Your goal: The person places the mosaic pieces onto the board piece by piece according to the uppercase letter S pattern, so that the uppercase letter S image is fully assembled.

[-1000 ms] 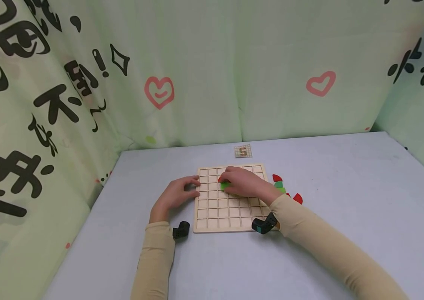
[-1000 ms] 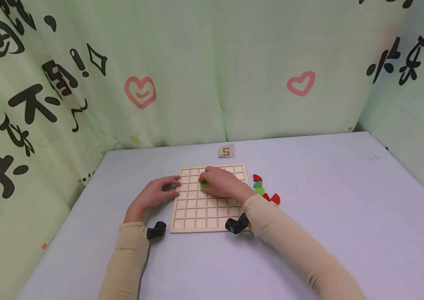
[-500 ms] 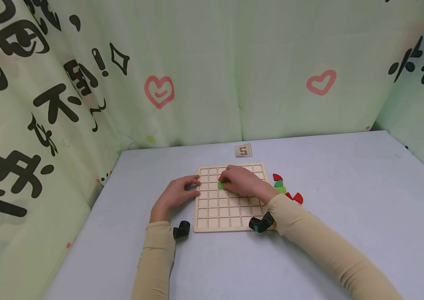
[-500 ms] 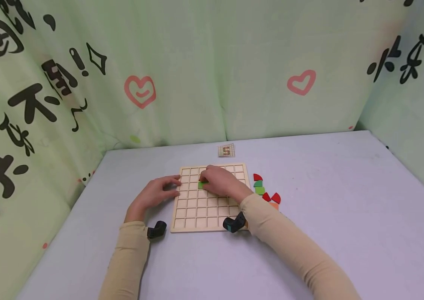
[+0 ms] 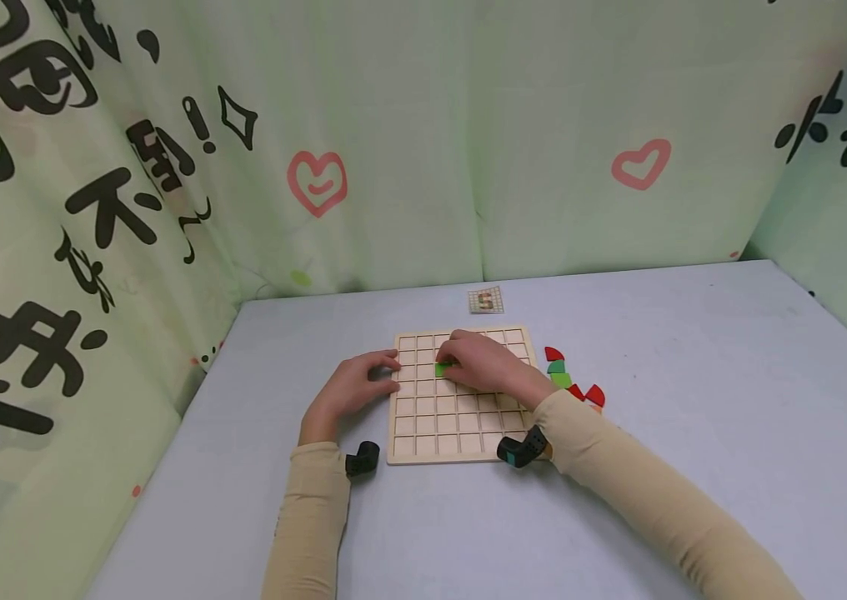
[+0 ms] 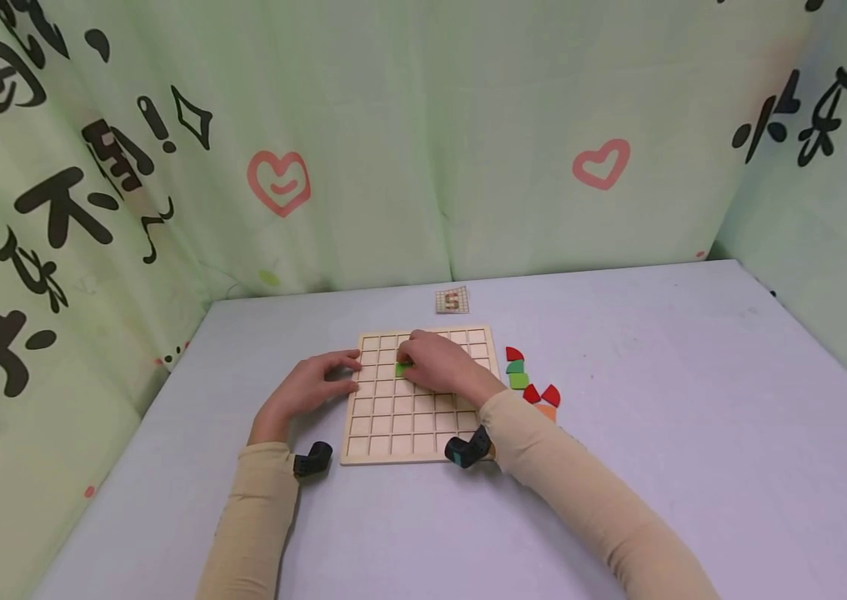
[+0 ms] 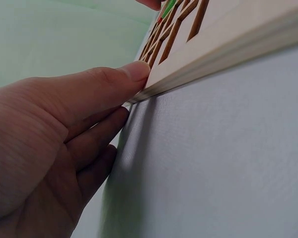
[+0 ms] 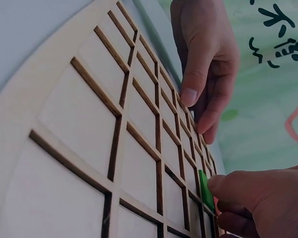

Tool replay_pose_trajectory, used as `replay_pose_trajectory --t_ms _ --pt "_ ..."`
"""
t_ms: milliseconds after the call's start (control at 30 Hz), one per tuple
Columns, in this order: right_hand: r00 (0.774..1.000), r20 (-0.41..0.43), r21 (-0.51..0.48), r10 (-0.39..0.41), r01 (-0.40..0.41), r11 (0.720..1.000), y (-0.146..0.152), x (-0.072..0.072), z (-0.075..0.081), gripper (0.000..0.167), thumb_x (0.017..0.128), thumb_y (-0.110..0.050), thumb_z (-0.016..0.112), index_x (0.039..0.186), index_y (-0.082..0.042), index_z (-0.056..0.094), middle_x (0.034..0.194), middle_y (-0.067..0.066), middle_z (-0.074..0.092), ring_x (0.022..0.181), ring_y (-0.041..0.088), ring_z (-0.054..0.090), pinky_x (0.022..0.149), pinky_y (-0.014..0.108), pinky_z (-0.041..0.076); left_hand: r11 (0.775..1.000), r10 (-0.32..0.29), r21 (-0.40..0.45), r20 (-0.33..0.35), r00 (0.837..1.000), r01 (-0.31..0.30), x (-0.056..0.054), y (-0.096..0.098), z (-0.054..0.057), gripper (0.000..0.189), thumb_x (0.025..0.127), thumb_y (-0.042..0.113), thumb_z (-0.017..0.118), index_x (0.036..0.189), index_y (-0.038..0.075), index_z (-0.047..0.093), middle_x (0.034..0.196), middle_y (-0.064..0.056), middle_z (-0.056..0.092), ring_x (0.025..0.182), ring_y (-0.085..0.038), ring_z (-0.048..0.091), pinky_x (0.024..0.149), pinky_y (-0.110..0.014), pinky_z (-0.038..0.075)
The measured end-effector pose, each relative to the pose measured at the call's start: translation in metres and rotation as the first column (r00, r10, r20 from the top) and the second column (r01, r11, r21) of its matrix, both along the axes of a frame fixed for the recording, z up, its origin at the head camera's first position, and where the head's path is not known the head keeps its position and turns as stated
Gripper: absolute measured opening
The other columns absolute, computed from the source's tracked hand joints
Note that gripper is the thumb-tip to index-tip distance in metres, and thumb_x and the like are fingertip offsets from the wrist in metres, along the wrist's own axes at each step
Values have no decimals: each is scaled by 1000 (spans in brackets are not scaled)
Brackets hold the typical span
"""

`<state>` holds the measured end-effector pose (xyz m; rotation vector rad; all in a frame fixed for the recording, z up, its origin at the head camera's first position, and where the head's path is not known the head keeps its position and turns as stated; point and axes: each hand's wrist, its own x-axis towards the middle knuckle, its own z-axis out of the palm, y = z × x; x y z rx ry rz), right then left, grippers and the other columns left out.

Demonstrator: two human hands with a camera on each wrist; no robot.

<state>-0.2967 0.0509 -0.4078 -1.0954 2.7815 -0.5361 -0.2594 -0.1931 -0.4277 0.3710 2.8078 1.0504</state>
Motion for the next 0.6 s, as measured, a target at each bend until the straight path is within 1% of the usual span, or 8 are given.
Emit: replay_pose_trajectory --t_ms 167,267,300,400,500,533,600 --pt "1000 6 -53 -24 24 998 8 5 0 22 96 -14 64 114 -4 73 107 9 68 95 21 63 87 37 56 1000 4 -3 12 1000 -4 0 1 1 29 92 16 72 120 6 70 150 -8 54 145 -29 42 121 -45 33" --pt "999 12 -60 -44 45 997 18 10 1 22 96 -15 62 112 -4 73 106 8 68 94 21 62 86 37 55 1000 8 2 6 1000 -8 0 2 0 29 92 15 72 119 6 70 150 -9 54 145 -30 42 121 -46 33" --pt "999 13 -60 -49 49 997 22 12 2 22 97 -15 62 112 -4 73 107 8 68 95 21 62 87 38 56 1000 9 -8 -6 1000 -9 1 3 0 28 91 15 72 117 6 70 149 -9 55 144 -31 43 120 -47 34" --pt "997 29 -52 -72 73 996 39 18 4 24 97 -17 61 114 -4 73 111 9 68 99 23 63 90 40 56 1000 16 -9 -8 1000 -16 2 3 0 27 91 15 72 116 6 70 149 -10 55 144 -32 43 120 -47 35" --pt "993 54 -43 -105 107 993 60 22 9 27 98 -18 61 118 -2 71 117 12 67 105 26 64 95 45 54 1000 24 -16 7 1000 -24 1 3 0 26 91 16 72 116 6 70 150 -9 54 145 -31 42 120 -47 34" --pt "991 62 -37 -120 122 992 67 22 10 28 98 -18 61 120 -2 70 117 12 67 105 27 63 96 46 54 1000 25 -9 20 999 -25 0 3 -1 27 92 16 72 117 6 70 151 -9 53 146 -31 41 121 -47 32" --pt "985 85 -33 -148 151 988 82 24 13 30 99 -18 61 122 0 68 118 13 67 107 28 63 96 48 53 1000 26 -14 23 999 -25 -1 3 -1 27 92 17 72 117 7 70 151 -8 53 146 -30 41 122 -47 32"
